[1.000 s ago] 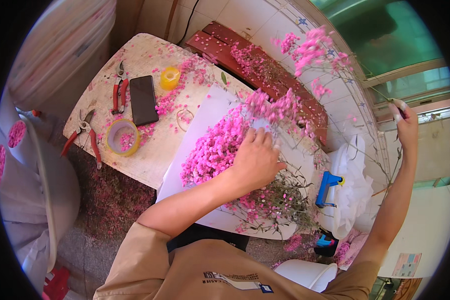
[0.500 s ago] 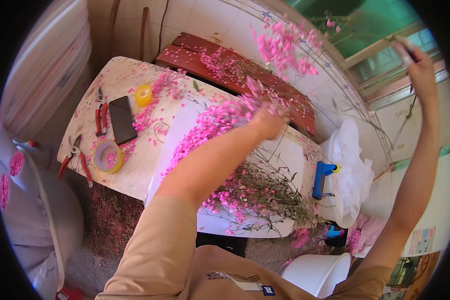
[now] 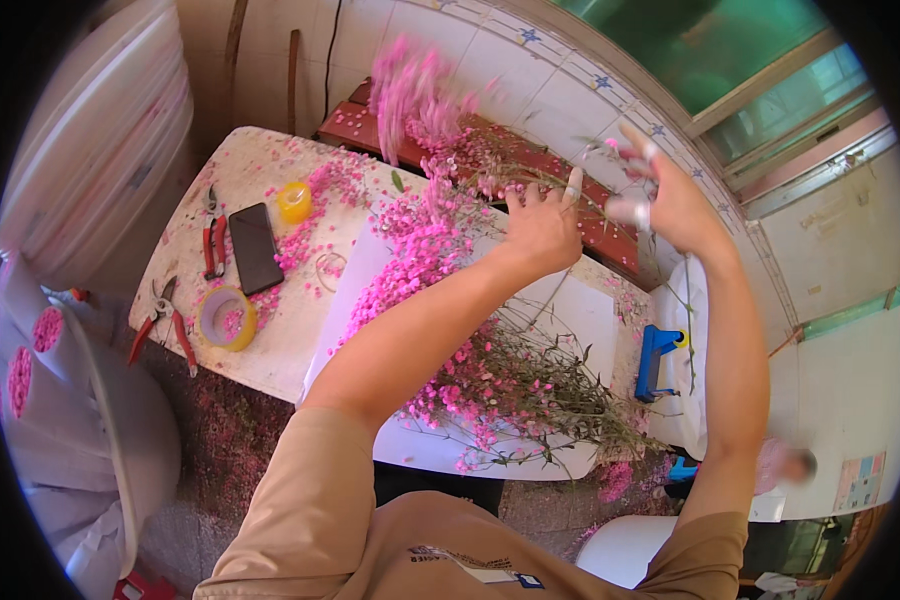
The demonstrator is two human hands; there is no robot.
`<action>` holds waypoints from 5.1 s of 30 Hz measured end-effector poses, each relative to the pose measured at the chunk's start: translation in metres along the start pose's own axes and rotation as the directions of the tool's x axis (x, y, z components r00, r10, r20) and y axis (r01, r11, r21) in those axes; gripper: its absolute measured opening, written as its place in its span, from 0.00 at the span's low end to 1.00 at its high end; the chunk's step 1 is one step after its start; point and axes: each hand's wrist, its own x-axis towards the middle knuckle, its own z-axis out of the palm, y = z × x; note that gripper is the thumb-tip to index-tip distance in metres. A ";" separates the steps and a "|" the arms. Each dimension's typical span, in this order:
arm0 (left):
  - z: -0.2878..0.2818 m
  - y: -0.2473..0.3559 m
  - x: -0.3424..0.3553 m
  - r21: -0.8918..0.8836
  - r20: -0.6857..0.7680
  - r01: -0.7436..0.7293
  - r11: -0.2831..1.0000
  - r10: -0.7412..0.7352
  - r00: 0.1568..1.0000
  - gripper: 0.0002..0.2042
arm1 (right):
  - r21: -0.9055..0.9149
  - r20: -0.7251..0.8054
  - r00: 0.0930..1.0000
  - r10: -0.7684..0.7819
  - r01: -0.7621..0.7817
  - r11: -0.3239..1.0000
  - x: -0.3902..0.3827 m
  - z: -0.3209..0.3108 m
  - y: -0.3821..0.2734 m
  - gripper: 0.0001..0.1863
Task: The person wraps a flower bouquet in paper, lays out fresh wrapping paper on the table, and arranges flower stems together by hand.
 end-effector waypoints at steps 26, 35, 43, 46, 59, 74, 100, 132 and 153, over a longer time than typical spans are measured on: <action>-0.028 0.033 0.009 -0.141 0.202 -0.523 0.841 0.542 0.816 0.10 | -0.450 -0.338 0.940 0.053 -0.210 0.868 -0.006 -0.244 -0.042 0.11; 0.039 -0.070 0.042 0.105 0.103 -0.459 0.882 0.449 0.887 0.26 | -0.521 -0.448 0.894 0.033 -0.291 0.803 -0.063 -0.291 -0.040 0.13; -0.021 -0.015 0.026 -0.382 0.514 -0.236 0.894 0.417 0.749 0.41 | -0.428 -0.541 0.838 0.078 -0.354 0.831 -0.134 -0.281 -0.027 0.16; -0.044 0.013 0.007 -0.946 0.273 0.154 0.284 0.450 0.850 0.41 | -0.339 -0.567 0.818 0.096 -0.338 0.878 -0.188 -0.217 -0.012 0.17; -0.059 0.032 -0.091 -0.787 0.104 0.048 -0.616 -0.055 0.993 0.22 | -0.419 -0.229 0.967 0.111 -0.201 0.885 -0.332 0.077 0.119 0.23; -0.102 0.036 -0.154 -0.867 0.211 0.201 -0.455 0.030 0.977 0.30 | 0.363 -0.196 0.978 0.073 0.003 0.932 -0.185 0.110 -0.046 0.41; -0.088 -0.024 -0.171 -0.218 -0.140 -0.313 0.924 0.288 0.947 0.25 | 0.334 0.089 0.994 -0.063 0.030 0.942 -0.117 0.225 0.056 0.23; -0.082 -0.036 -0.144 -0.030 -0.077 -0.150 0.988 0.147 0.986 0.33 | -0.179 -0.320 0.947 0.012 -0.072 0.981 0.055 -0.091 -0.013 0.20; -0.124 -0.025 -0.153 -0.903 0.194 0.053 -0.426 -0.296 0.935 0.21 | 0.045 0.177 0.897 0.406 -0.419 0.907 -0.220 0.096 -0.001 0.18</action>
